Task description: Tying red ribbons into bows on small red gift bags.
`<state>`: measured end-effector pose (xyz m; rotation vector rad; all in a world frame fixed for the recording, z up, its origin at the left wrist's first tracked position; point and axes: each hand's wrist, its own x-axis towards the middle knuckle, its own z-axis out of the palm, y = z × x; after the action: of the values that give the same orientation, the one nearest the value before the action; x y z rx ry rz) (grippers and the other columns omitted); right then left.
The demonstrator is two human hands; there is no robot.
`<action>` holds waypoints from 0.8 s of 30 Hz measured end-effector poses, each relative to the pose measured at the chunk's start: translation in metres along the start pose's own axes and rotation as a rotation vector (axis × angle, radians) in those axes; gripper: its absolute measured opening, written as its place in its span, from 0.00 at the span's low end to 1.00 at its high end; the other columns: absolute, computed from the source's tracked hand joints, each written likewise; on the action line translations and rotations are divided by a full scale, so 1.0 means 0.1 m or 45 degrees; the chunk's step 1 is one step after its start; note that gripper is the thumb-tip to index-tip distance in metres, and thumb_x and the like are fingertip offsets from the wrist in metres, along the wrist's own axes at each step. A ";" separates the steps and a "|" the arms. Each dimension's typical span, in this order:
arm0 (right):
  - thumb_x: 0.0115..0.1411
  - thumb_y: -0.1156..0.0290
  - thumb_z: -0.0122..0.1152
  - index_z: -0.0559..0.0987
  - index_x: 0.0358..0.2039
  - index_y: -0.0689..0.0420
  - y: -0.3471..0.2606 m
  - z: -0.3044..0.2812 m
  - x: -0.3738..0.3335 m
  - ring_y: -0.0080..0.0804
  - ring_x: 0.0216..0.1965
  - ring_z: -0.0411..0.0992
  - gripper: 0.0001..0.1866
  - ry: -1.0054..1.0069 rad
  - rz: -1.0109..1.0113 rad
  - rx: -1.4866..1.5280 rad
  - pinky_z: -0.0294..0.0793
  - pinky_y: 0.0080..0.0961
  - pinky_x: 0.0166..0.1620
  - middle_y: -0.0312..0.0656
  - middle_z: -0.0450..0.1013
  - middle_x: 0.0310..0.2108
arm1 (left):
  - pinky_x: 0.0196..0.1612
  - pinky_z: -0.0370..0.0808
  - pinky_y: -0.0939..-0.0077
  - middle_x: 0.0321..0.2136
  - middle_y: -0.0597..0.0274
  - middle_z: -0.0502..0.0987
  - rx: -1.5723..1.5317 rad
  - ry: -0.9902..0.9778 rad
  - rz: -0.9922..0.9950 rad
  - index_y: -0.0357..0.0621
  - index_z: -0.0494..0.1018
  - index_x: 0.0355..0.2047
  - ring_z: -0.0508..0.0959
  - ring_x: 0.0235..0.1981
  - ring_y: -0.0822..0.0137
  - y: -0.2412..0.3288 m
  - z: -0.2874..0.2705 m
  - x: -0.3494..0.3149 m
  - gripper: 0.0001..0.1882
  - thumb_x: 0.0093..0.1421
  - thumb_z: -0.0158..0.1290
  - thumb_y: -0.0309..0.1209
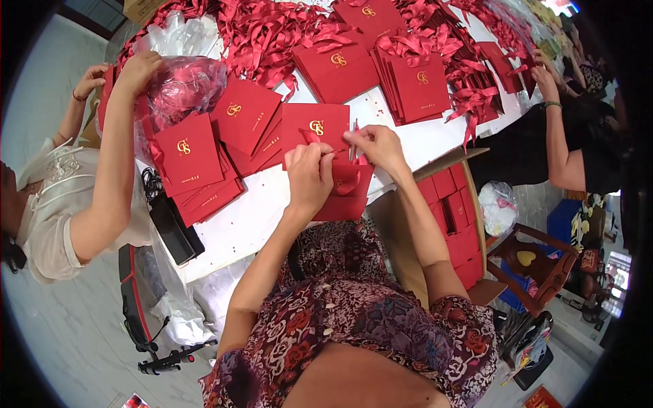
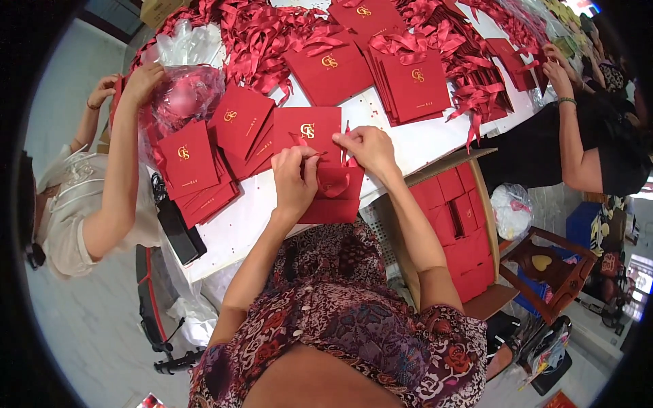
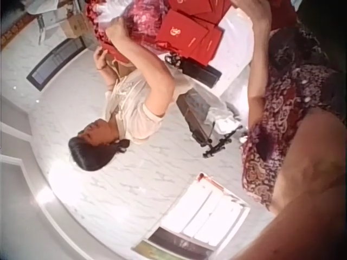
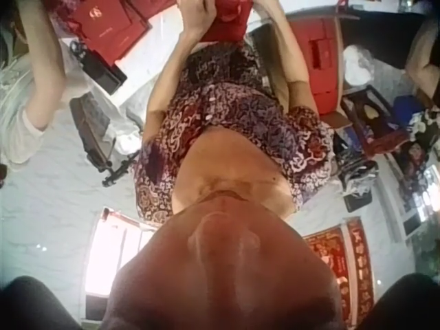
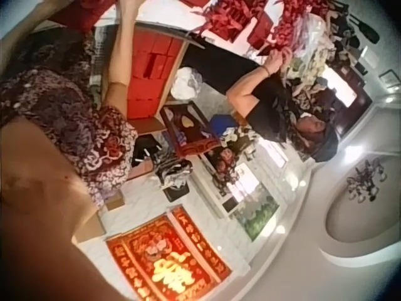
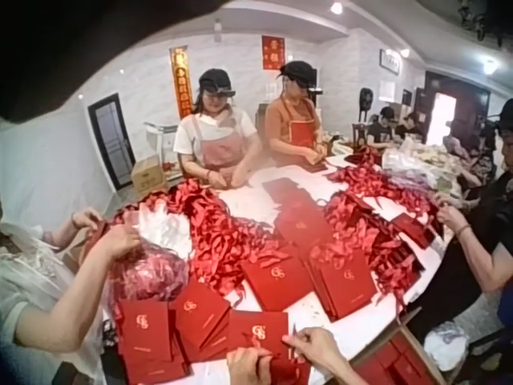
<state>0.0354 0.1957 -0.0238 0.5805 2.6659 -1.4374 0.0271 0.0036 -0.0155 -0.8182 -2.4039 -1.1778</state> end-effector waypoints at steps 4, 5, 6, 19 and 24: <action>0.59 0.60 0.68 0.84 0.29 0.63 0.11 0.08 0.00 0.23 0.23 0.75 0.16 0.015 -0.050 0.232 0.70 0.23 0.27 0.38 0.77 0.18 | 0.42 0.63 0.67 0.26 0.66 0.76 -0.040 -0.006 -0.071 0.46 0.73 0.32 0.74 0.28 0.64 0.02 -0.02 0.03 0.04 0.59 0.58 0.26; 0.59 0.60 0.68 0.84 0.29 0.63 0.12 0.09 -0.01 0.23 0.23 0.75 0.16 0.014 -0.052 0.232 0.70 0.23 0.27 0.38 0.77 0.18 | 0.42 0.63 0.68 0.25 0.67 0.77 -0.109 -0.014 -0.153 0.46 0.73 0.32 0.75 0.26 0.66 0.03 -0.02 0.03 0.05 0.59 0.59 0.27; 0.60 0.64 0.67 0.83 0.31 0.63 0.14 0.10 -0.03 0.19 0.23 0.73 0.13 -0.052 -0.111 0.448 0.69 0.19 0.27 0.36 0.77 0.20 | 0.42 0.63 0.68 0.25 0.67 0.77 -0.109 -0.013 -0.153 0.46 0.73 0.32 0.75 0.26 0.66 0.00 0.01 0.02 0.05 0.59 0.59 0.27; 0.60 0.70 0.66 0.80 0.34 0.63 0.04 0.19 -0.23 0.12 0.24 0.63 0.09 -0.258 -0.356 0.533 0.64 0.16 0.28 0.27 0.69 0.21 | 0.29 0.71 0.80 0.28 0.63 0.76 -0.641 -0.051 -0.540 0.38 0.82 0.34 0.73 0.22 0.76 -0.04 0.06 0.11 0.05 0.56 0.62 0.24; 0.62 0.70 0.64 0.79 0.33 0.61 0.03 0.23 -0.22 0.11 0.25 0.62 0.07 -0.184 -0.426 0.710 0.63 0.16 0.29 0.26 0.69 0.22 | 0.35 0.73 0.82 0.34 0.62 0.76 -0.846 -0.085 -0.556 0.37 0.82 0.40 0.74 0.28 0.78 -0.07 0.10 0.06 0.09 0.58 0.61 0.23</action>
<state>0.0539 0.1721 -0.0339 0.0345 2.3139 -2.2397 0.0179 0.0102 -0.0227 -0.5007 -2.3148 -2.2189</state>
